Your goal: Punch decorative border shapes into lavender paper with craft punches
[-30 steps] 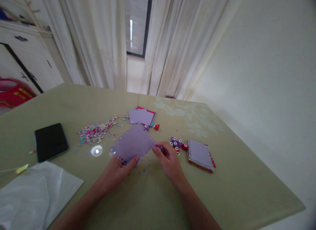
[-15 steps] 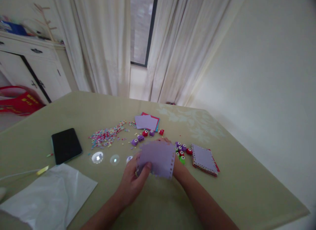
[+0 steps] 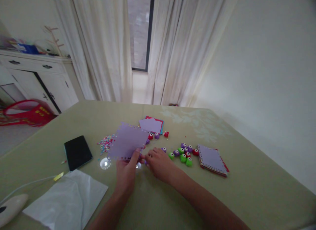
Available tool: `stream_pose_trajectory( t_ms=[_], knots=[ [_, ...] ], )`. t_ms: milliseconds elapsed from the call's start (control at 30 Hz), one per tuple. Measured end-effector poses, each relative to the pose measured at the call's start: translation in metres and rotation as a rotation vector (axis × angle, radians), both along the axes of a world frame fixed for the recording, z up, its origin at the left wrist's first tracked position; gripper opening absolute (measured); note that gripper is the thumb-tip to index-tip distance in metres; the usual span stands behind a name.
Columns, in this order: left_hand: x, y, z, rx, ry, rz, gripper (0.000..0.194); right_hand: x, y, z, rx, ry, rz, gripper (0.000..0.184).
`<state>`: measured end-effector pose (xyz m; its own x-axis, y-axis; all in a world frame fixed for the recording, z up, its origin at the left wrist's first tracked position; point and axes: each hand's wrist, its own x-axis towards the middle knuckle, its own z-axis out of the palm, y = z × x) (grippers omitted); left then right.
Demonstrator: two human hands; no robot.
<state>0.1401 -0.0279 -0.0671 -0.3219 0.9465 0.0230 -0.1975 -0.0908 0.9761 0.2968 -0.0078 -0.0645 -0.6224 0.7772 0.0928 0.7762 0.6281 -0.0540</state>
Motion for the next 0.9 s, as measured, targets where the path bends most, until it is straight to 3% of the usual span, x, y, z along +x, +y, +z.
stream_pose_trajectory(
  t_ms=[100, 200, 300, 400, 567, 900],
  knots=[
    [0.003, -0.005, 0.000, -0.031, -0.010, -0.065, 0.038, 0.023, -0.028, 0.001, -0.098, 0.142, -0.042, 0.023],
    [0.005, -0.011, 0.001, -0.048, 0.027, -0.149, 0.036, 0.033, -0.043, -0.002, -0.198, 0.738, -0.188, 0.027],
    [0.007, -0.016, 0.006, -0.052, 0.103, -0.208, 0.035, 0.030, -0.046, -0.007, -0.448, 1.384, -0.339, 0.029],
    [0.010, -0.020, 0.011, -0.065, 0.195, -0.225, 0.033, 0.025, -0.042, -0.009, -0.711, 1.699, -0.419, 0.041],
    [0.012, -0.022, 0.013, -0.073, 0.286, -0.273, 0.029, 0.023, -0.039, -0.012, -0.884, 1.861, -0.517, 0.054],
    [0.011, -0.019, 0.013, -0.116, 0.304, -0.263, 0.038, 0.027, -0.039, -0.014, -0.888, 1.790, -0.495, 0.060]
  ],
)
